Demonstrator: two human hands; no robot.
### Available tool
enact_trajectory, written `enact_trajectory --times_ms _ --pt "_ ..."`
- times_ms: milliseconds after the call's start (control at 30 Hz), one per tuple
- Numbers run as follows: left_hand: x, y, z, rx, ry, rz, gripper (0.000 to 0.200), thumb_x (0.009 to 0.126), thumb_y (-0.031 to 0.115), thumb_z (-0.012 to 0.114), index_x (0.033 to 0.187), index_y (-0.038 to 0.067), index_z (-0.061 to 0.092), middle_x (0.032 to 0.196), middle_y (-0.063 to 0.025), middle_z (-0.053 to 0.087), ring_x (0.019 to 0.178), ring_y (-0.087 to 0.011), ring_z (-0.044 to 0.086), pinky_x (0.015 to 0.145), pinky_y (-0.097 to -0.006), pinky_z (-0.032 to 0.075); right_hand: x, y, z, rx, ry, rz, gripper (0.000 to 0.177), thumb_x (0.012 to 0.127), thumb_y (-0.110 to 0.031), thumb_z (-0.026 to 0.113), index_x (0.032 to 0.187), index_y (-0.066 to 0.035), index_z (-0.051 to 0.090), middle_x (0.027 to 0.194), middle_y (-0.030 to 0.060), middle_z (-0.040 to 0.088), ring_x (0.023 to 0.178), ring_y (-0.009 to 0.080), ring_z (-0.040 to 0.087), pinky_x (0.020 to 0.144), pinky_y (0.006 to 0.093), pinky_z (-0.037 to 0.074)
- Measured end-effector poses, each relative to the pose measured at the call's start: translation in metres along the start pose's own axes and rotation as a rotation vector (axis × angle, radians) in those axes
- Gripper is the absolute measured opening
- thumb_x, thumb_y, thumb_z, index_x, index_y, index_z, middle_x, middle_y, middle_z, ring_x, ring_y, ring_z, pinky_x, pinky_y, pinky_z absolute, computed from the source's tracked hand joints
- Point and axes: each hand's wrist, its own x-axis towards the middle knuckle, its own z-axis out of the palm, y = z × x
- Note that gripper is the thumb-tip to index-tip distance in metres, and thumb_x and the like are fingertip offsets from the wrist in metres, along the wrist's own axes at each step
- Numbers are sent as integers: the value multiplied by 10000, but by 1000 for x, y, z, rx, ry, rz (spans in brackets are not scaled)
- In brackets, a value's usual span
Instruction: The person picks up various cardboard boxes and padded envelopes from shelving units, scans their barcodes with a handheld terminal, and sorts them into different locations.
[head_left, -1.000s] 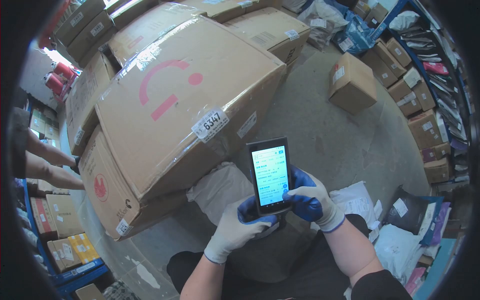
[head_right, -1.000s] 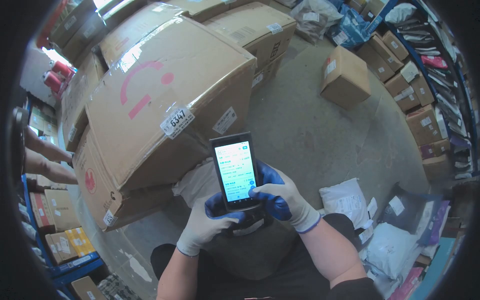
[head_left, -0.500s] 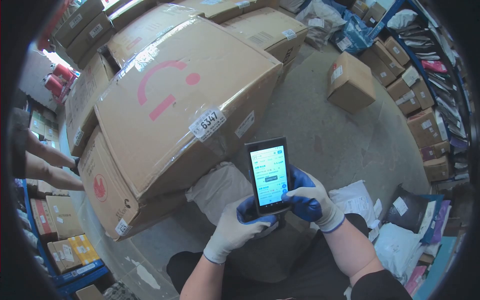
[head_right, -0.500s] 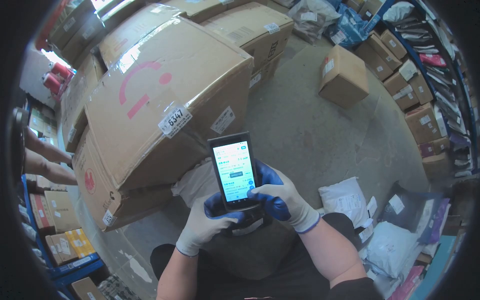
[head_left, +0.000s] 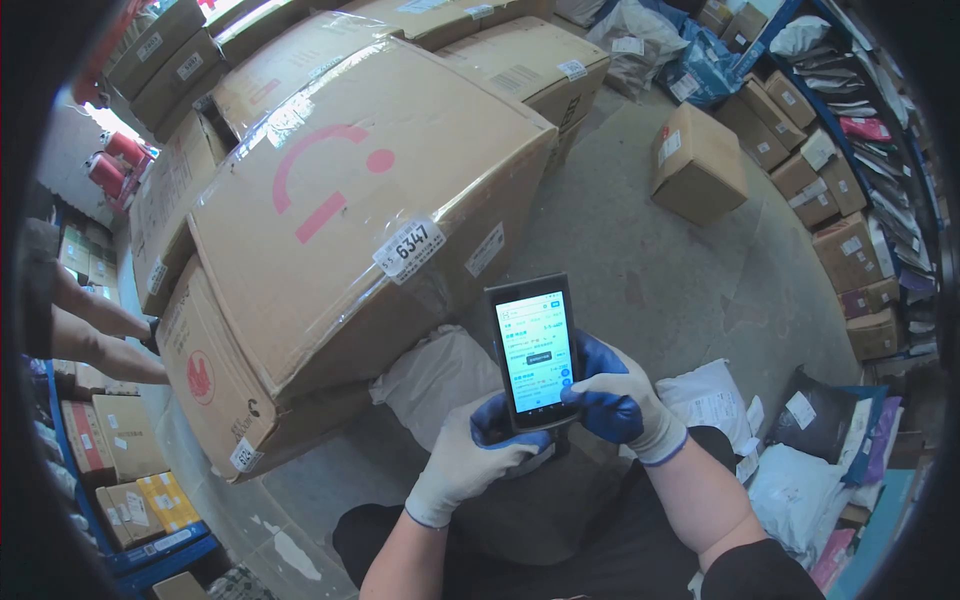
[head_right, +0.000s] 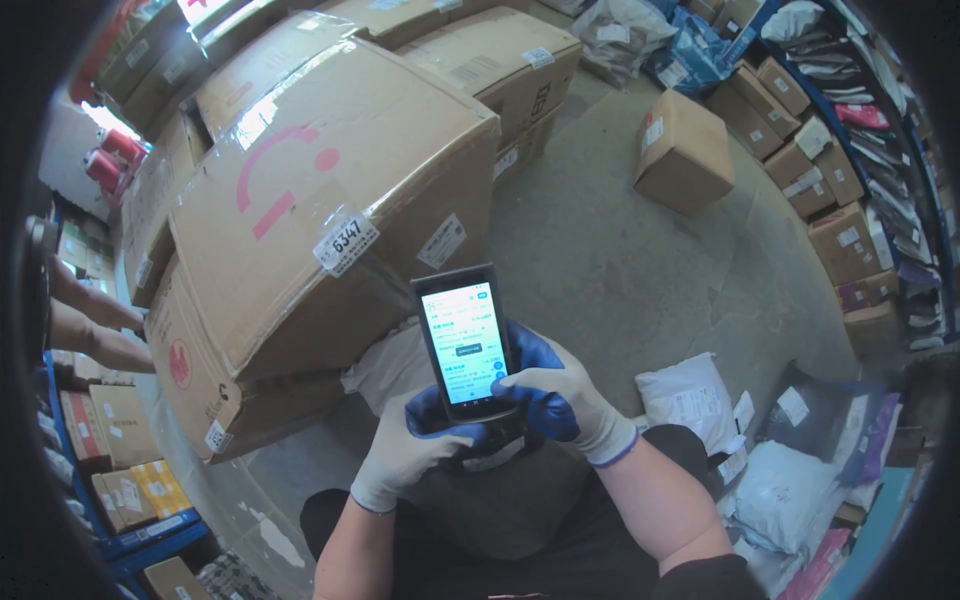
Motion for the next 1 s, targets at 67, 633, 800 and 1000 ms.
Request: enact_trajectory --times_ms 67,633,800,1000 --pt "0 1 0 9 -6 -16 609 806 435 797 1275 93 612 1227 -147 660 1159 -329 627 1042 -455 473 -1 -2 1 -2 18 11 644 851 -268 740 1398 -92 451 1356 152 554 1280 353 535 1051 508 453" --pt "0 4 1 -31 -1 -27 599 787 390 824 1253 66 632 1183 -149 680 1097 -310 654 990 -402 507 4 2 6 92 -84 -65 594 995 -364 486 1487 -59 352 1430 172 502 1281 372 528 1078 532 419" --pt "0 5 3 -15 -62 -60 596 791 386 817 1256 62 634 1223 -145 663 1154 -308 626 1061 -429 445 5 -4 10 535 -244 113 670 955 -491 546 1484 -127 356 1458 185 462 1324 429 466 1076 586 395" --pt "3 11 6 -22 -114 -109 592 780 387 826 1244 68 640 1234 -117 654 1165 -274 609 1059 -414 431 5 0 6 790 -298 224 691 954 -514 532 1491 -117 353 1482 211 425 1347 466 418 1105 620 324"
